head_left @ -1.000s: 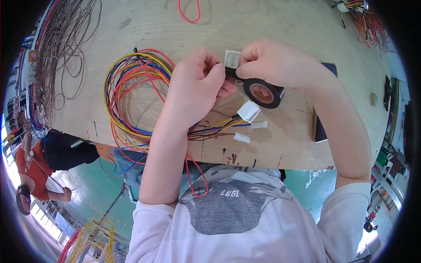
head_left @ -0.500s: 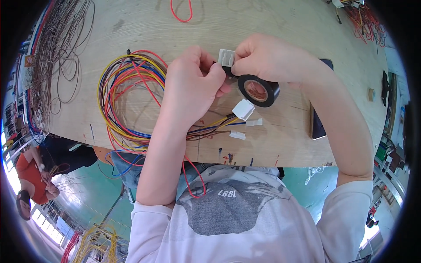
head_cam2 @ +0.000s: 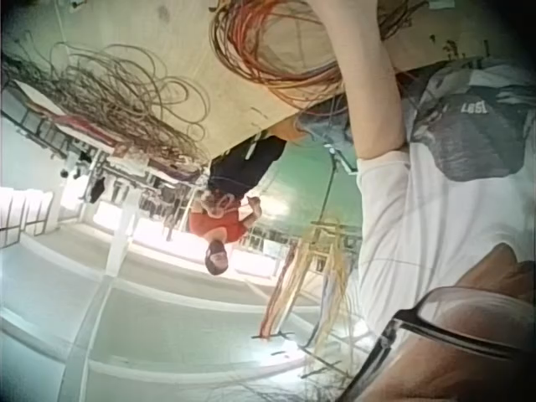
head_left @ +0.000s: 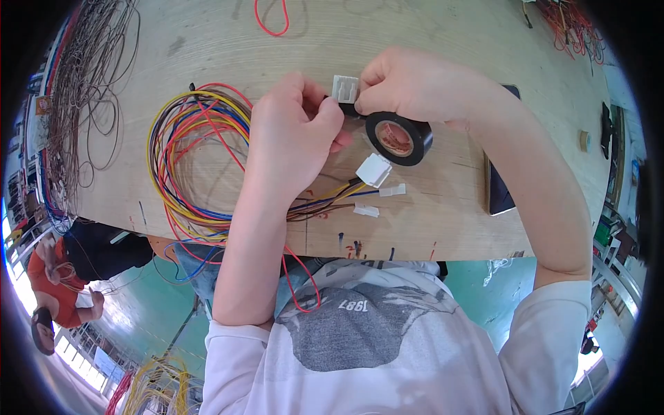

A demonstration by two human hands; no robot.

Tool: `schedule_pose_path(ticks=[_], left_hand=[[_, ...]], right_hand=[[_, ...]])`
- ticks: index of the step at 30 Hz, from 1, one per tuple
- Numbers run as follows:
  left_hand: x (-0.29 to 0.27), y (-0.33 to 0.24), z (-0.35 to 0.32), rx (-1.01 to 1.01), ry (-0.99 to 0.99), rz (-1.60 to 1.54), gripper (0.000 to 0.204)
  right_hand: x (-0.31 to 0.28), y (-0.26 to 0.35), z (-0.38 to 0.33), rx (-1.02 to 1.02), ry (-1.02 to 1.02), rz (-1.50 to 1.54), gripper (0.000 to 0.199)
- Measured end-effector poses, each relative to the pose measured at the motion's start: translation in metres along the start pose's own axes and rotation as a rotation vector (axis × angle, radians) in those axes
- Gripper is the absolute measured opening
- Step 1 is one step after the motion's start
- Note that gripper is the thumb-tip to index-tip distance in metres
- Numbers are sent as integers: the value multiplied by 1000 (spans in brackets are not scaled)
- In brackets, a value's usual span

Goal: Manually wrapping electrical tape around bundles of wires and connectors.

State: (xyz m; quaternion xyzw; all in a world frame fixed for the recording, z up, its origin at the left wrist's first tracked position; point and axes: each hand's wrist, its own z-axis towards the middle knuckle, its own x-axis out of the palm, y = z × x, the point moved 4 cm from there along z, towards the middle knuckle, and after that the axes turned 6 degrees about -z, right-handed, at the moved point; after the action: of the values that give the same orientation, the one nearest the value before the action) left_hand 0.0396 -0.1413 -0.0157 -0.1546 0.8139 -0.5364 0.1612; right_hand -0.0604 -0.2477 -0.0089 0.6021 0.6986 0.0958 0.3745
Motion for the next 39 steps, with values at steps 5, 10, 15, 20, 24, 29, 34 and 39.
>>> schedule_pose_path(ticks=[5, 10, 15, 20, 24, 29, 34, 39], left_hand=[[2, 0, -1, -3, 16, -31, 9], [0, 1, -2, -7, 21, -54, 9], [2, -1, -2, -11, 5, -76, 9], [4, -3, -1, -20, -17, -26, 9], [2, -1, -1, -34, -16, -57, 10], [1, -2, -1, -22, -15, -55, 10], [3, -1, 0, -17, -11, -61, 10], [3, -1, 2, 27, -63, 58, 11]], right_hand=[[2, -4, -1, -27, -27, 46, 17], [-1, 8, -10, -20, -90, 40, 20], [-5, 11, -8, 25, -67, -96, 20], [-6, 4, 2, -14, -59, -108, 17], [-7, 8, -1, -13, -58, -176, 17], [-6, 7, 0, -69, -79, -146, 18], [-8, 7, -4, -55, -102, -121, 18], [-10, 15, -3, 11, -101, -212, 19]])
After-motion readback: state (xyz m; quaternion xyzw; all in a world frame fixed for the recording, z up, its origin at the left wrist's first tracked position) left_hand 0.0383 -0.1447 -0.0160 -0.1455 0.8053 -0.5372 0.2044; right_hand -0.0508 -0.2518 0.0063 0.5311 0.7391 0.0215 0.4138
